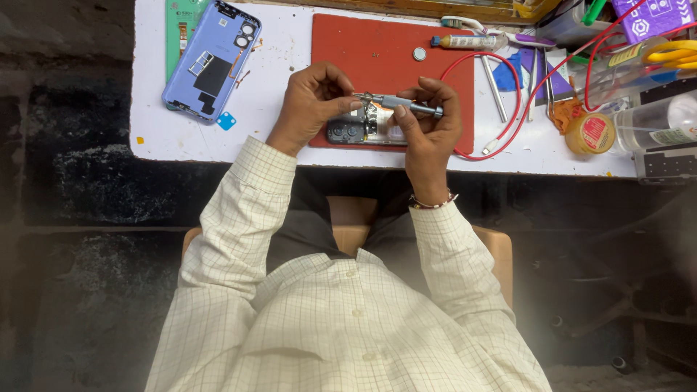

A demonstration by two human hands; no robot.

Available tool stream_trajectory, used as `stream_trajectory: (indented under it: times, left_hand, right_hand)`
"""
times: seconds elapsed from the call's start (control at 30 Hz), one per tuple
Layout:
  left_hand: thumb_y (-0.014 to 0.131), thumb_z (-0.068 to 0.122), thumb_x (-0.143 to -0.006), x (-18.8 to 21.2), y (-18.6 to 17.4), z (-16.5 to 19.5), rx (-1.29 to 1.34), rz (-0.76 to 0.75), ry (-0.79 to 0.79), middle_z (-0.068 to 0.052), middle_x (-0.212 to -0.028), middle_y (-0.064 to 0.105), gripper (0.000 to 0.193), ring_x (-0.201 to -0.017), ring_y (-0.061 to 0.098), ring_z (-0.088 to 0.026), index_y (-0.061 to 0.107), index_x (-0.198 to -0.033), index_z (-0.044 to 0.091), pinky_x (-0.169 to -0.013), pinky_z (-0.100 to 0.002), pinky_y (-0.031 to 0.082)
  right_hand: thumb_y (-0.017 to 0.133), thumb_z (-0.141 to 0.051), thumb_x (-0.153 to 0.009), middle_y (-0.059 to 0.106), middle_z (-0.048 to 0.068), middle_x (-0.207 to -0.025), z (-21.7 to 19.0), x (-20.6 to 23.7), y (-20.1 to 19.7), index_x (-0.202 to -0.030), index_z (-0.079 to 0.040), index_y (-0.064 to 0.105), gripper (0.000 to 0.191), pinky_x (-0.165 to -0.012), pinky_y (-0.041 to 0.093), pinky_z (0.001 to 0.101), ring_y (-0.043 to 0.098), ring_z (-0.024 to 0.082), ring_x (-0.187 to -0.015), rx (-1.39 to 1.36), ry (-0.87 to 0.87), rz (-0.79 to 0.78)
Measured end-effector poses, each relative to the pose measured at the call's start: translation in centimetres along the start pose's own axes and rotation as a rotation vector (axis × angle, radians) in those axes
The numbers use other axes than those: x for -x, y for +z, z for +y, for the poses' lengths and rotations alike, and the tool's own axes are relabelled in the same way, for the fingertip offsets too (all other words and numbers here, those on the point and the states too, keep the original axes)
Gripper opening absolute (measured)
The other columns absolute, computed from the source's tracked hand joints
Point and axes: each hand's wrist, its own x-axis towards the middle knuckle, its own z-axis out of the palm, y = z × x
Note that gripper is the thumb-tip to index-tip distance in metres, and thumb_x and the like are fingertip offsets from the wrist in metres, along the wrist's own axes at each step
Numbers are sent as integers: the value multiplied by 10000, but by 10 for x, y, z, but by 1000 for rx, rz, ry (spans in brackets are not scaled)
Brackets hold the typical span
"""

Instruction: The person repairs a disassembled smartphone at a workbench. They hold the phone body, use a screwdriver to unscrew and re-tighten small screws, lift the camera module and other internal components from the phone, reposition the parts, and continue driving screws with the screwdriver while the phone stays connected to a red charging cable.

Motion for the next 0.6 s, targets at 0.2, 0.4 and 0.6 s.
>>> stream_trajectory:
  times: [0.2,0.4,0.6]
  left_hand:
    - [828,-10,-887,0,0,0,-18,-33,-10,-19,-912,720,207,-842,707,-70,656,-954,84,-795,-237,626]
    - [830,-26,-875,-1,-1,-2,-46,-61,-29,-13,-905,713,209,-831,697,-64,662,-939,81,-785,-233,626]
    - [823,-30,-877,0,-3,-1,-38,-85,-42,-10,-905,709,201,-833,704,-65,666,-936,80,-789,-232,627]
  right_hand:
    - [693,74,-1003,641,166,-1175,10,-1,-7,-1385,-22,491,443,-822,641,337,702,193,-982,-103,21,-30]
    - [701,61,-1007,641,166,-1181,14,-1,-14,-1402,-35,486,460,-828,634,324,694,181,-1012,-129,24,-61]
    - [708,57,-1006,638,151,-1174,14,-2,-15,-1404,-46,493,464,-815,624,300,690,159,-973,-117,23,-87]
